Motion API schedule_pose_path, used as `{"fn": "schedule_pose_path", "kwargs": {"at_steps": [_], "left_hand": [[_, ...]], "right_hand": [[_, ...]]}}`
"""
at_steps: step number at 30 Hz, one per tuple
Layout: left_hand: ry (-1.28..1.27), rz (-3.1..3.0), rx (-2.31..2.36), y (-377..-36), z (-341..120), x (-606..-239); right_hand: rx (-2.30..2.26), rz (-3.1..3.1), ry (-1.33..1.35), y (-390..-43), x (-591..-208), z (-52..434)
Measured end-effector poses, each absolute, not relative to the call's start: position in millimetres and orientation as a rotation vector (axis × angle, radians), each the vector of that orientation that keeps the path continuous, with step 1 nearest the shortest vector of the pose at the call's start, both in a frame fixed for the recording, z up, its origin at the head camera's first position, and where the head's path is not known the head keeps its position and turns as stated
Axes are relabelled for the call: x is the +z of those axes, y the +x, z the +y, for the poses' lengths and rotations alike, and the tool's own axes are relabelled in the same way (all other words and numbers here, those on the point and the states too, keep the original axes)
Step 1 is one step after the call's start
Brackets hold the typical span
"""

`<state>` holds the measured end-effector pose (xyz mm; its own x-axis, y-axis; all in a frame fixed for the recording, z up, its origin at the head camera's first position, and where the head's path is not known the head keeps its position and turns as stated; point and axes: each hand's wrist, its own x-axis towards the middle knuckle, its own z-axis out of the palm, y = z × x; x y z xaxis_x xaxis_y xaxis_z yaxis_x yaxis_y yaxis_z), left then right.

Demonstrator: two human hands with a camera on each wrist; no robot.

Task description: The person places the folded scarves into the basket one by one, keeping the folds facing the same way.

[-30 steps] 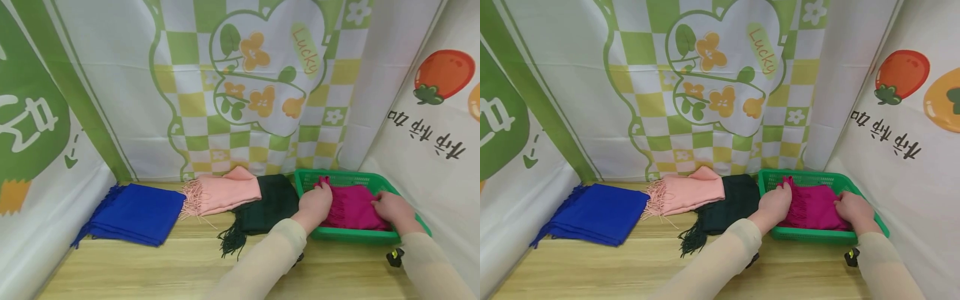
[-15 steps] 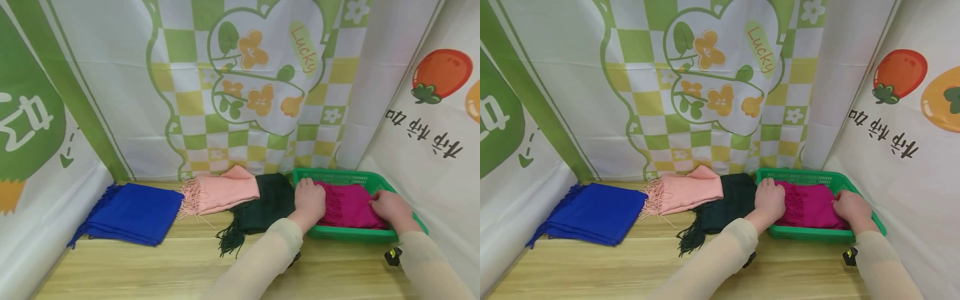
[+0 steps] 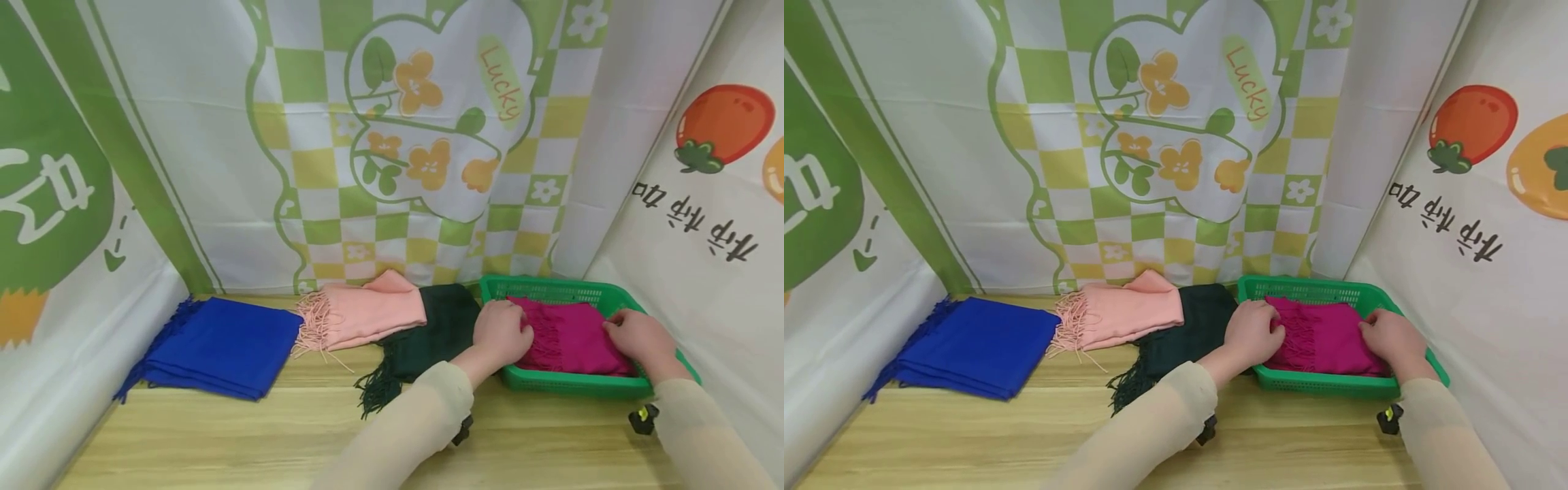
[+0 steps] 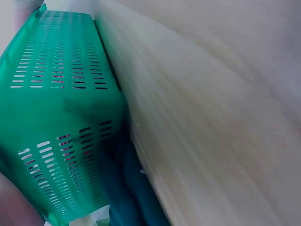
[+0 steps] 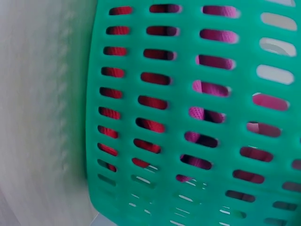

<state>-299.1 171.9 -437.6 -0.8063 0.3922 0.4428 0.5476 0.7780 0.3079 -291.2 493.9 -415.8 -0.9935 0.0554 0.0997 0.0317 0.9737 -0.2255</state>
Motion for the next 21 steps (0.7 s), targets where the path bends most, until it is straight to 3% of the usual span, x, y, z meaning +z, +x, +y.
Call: {"fn": "schedule_pose_path", "kwargs": {"at_steps": [12, 21], "left_hand": [[-0.811, -2.586, -0.985, -298.4, 127.4, -443.1], [-0.785, -2.596, -1.183, -295.4, 79.6, -440.4]], "right_hand": [[0.485, -2.953, -0.072, -289.0, -415.2, 490.2], [0.641, -2.854, 0.012, -282.2, -408.7, 448.8]]}}
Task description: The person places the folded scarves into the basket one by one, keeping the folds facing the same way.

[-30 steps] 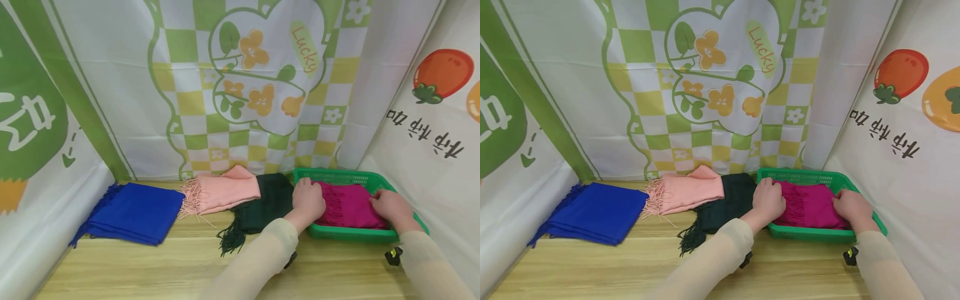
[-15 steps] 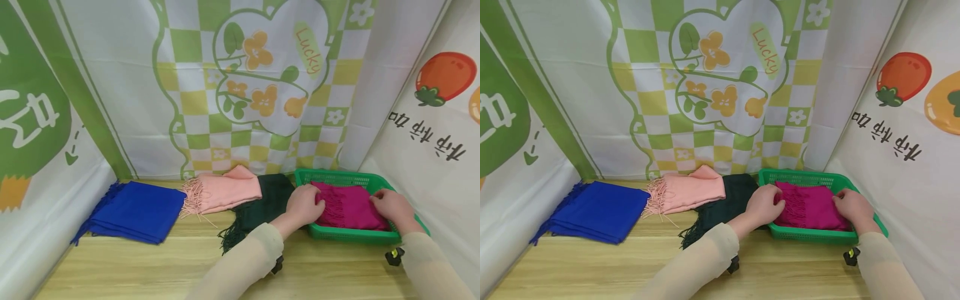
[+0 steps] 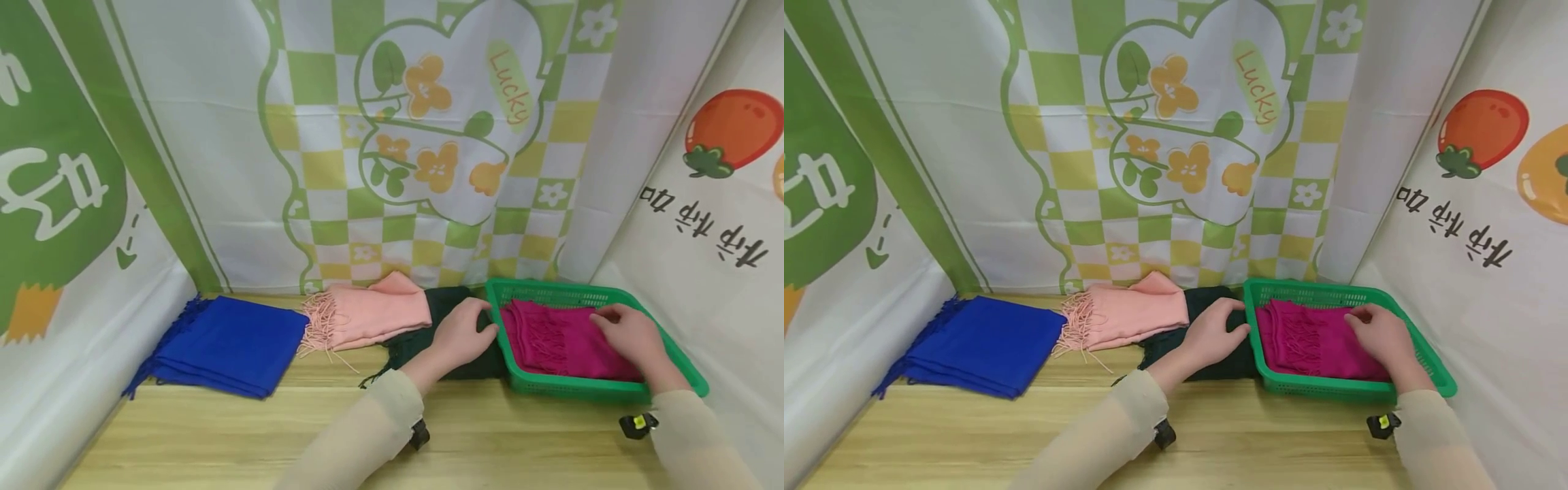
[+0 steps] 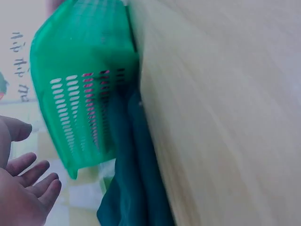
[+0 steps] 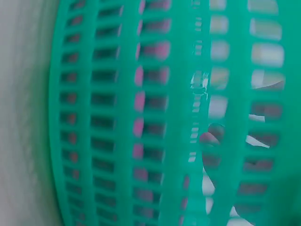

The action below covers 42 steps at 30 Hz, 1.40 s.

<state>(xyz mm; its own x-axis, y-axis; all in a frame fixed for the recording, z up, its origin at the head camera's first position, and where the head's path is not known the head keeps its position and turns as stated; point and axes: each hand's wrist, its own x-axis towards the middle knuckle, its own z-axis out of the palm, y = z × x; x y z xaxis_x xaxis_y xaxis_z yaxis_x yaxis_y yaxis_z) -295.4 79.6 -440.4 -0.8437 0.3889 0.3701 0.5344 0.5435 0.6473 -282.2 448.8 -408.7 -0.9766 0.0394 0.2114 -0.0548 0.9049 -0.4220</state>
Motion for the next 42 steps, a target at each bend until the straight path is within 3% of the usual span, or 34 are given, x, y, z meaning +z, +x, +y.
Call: {"fn": "schedule_pose_path", "kwargs": {"at_steps": [20, 42], "left_hand": [[-0.543, -2.569, -1.360, -293.0, -17.8, -436.2], [-0.354, -2.559, -1.346, -284.7, -91.7, -439.8]], "right_hand": [[0.906, -2.762, 0.136, -275.9, -403.0, 344.9], [1.052, -2.691, 0.218, -266.9, -403.9, 290.3]]}}
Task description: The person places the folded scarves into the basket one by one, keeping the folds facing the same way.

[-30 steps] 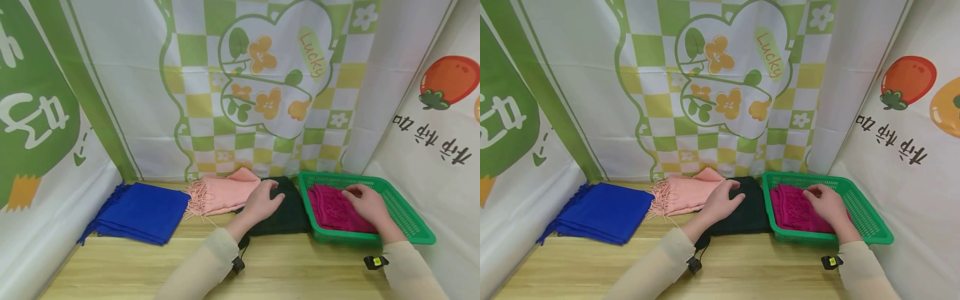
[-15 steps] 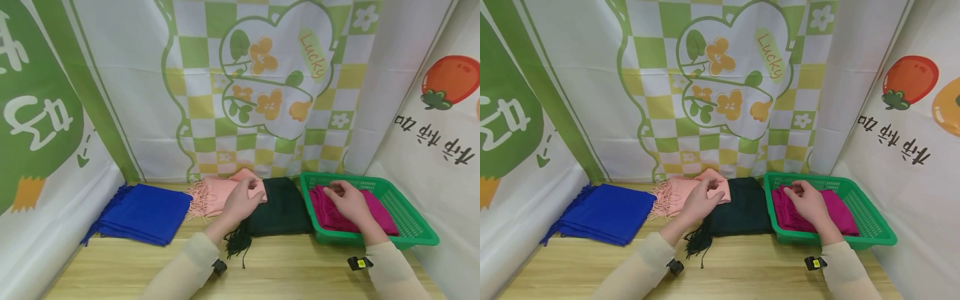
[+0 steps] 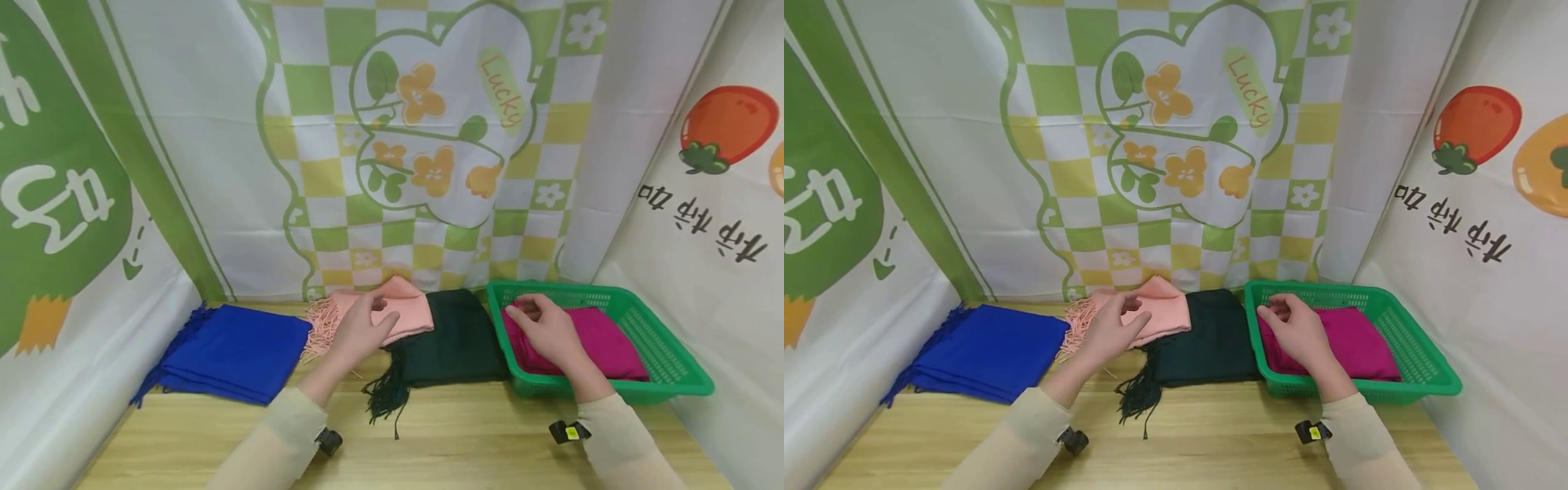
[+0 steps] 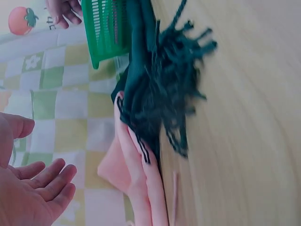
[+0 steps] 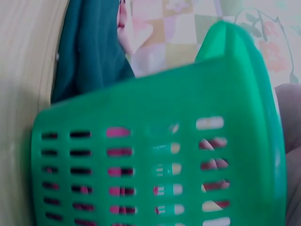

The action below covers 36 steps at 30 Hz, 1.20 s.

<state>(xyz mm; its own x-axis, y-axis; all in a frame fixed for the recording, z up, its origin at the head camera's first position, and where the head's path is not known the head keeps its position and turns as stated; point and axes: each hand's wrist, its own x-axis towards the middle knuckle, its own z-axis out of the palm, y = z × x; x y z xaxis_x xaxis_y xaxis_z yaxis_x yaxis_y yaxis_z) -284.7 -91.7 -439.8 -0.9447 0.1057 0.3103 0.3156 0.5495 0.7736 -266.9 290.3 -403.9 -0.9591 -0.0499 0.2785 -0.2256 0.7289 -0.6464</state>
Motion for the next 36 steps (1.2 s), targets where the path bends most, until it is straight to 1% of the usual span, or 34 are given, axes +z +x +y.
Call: {"fn": "schedule_pose_path", "kwargs": {"at_steps": [8, 15, 36], "left_hand": [[-0.313, -2.556, -1.339, -279.6, -122.1, -438.2], [-0.281, -2.569, -1.331, -274.8, -147.2, -439.0], [-0.102, -2.635, -1.180, -266.5, -215.2, -434.7]], "right_hand": [[1.117, -2.636, 0.256, -259.5, -401.3, 271.5], [1.157, -2.592, 0.283, -254.8, -406.3, 250.9], [1.200, -2.604, 0.453, -242.2, -413.9, 150.1]]}}
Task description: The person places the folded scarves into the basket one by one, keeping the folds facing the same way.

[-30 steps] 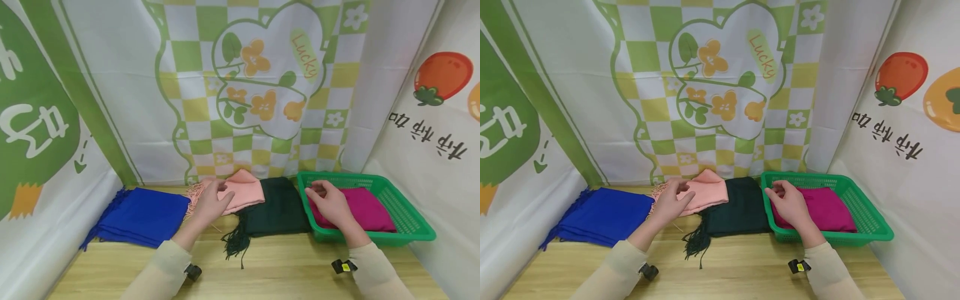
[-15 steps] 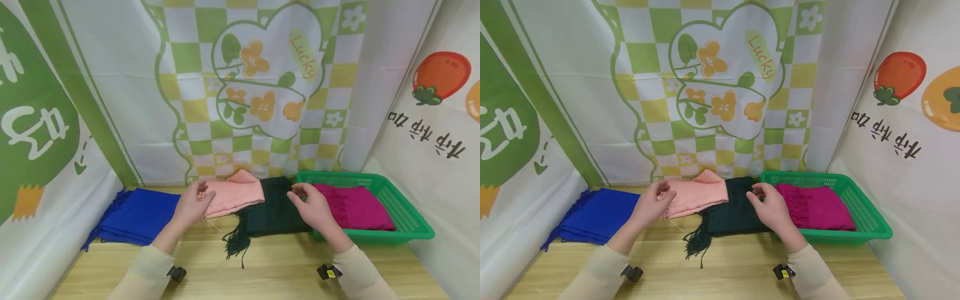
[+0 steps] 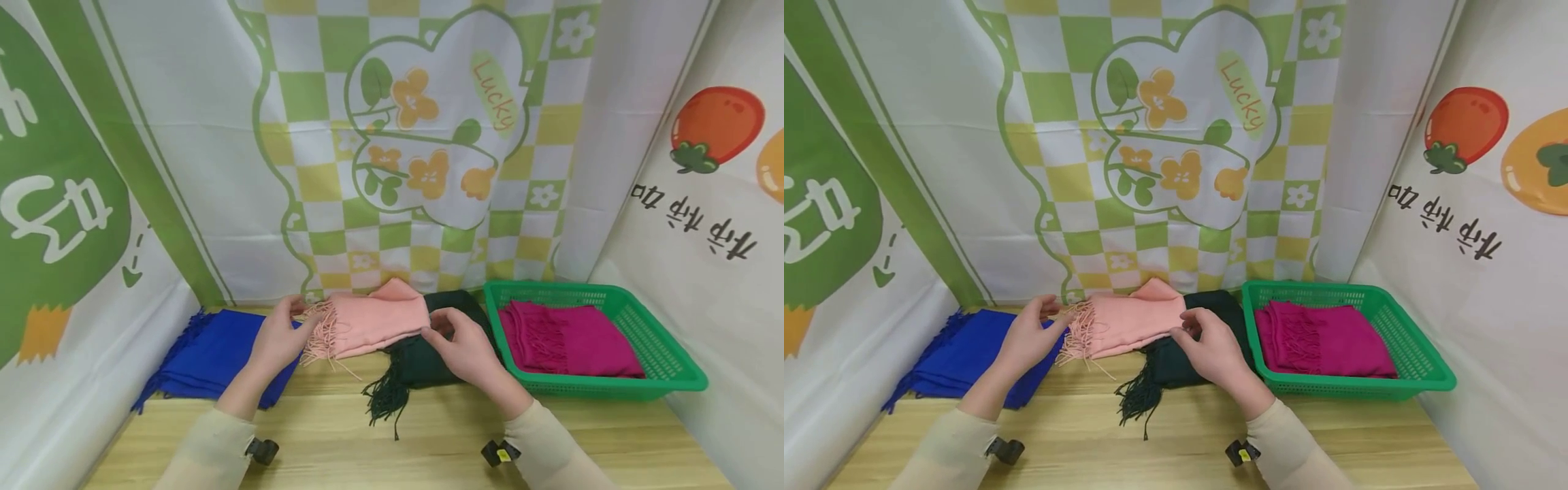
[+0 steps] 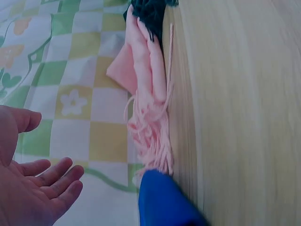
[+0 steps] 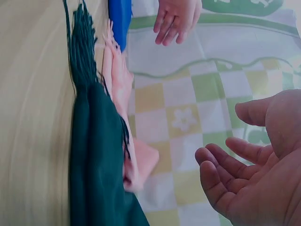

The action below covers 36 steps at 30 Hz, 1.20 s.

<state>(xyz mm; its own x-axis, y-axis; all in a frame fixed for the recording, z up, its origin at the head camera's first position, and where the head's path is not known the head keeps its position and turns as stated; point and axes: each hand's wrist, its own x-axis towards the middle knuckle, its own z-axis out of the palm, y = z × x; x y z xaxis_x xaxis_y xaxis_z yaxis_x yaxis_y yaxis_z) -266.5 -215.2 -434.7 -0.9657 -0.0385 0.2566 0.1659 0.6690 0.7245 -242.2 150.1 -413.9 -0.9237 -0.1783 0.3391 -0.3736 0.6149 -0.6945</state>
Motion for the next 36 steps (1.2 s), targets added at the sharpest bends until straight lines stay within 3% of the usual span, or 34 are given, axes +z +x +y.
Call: {"fn": "schedule_pose_path", "kwargs": {"at_steps": [36], "left_hand": [[0.050, -2.764, -1.000, -264.4, -321.0, -432.4]], "right_hand": [[1.505, -2.768, 0.608, -241.4, -434.7, 38.1]]}}
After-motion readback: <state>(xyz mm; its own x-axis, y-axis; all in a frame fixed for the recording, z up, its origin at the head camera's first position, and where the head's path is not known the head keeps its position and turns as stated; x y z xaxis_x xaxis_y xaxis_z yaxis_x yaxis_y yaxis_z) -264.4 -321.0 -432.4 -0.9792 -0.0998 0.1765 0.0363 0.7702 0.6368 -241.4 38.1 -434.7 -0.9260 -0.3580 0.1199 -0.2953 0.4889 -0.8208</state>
